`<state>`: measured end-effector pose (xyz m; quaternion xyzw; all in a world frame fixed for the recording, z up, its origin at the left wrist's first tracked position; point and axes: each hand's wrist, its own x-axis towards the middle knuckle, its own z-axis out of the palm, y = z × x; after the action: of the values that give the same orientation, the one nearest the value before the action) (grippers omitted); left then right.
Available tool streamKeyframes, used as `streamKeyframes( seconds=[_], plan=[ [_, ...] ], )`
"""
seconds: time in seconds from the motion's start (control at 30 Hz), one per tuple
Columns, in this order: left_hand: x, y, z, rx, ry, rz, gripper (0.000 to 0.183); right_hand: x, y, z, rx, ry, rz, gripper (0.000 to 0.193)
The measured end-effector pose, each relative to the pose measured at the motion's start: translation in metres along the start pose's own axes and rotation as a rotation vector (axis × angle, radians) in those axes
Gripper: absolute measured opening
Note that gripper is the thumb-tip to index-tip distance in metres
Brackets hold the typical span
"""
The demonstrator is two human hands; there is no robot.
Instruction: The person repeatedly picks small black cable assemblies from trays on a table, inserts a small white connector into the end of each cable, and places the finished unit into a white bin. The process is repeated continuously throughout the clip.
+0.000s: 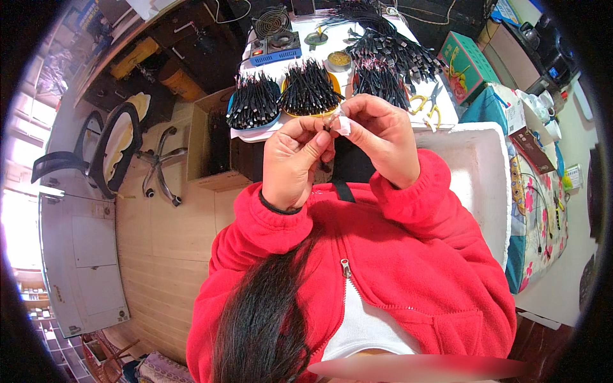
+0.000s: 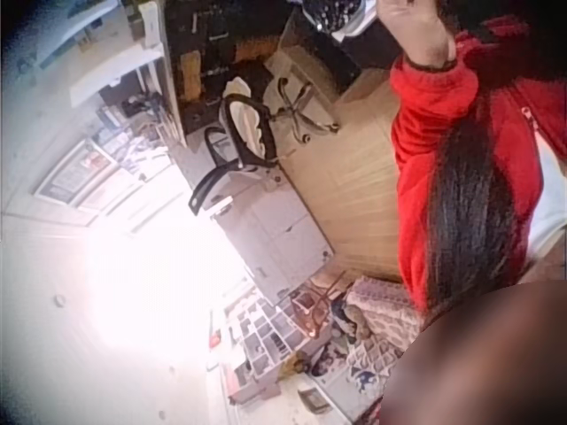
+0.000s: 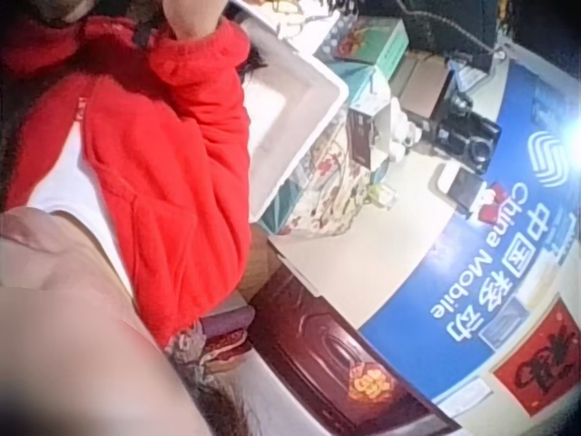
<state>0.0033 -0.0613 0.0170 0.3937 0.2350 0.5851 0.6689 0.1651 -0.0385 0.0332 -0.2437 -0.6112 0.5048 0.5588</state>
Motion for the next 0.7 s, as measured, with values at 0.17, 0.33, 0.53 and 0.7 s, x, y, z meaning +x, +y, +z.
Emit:
streamKeyframes(
  seconds=[0.17, 0.33, 0.53, 0.7],
  plan=[
    [0.0, 0.005, -0.003, -0.117, -0.105, -0.161, 0.016, 0.002, 0.0, -0.004, 0.282, -0.114, 0.145, 0.012],
    [0.002, 0.012, -0.009, -0.136, -0.312, -0.354, 0.022, 0.005, -0.005, -0.013, 0.332, -0.262, 0.253, 0.014],
    [0.002, 0.002, -0.01, -0.092, -0.223, -0.291, 0.024, 0.0, 0.005, -0.012, 0.415, -0.197, 0.25, 0.014],
    [0.006, -0.006, -0.011, -0.173, -0.225, -0.205, 0.015, 0.0, 0.013, -0.011, 0.423, -0.145, 0.229, 0.014]
  ],
)
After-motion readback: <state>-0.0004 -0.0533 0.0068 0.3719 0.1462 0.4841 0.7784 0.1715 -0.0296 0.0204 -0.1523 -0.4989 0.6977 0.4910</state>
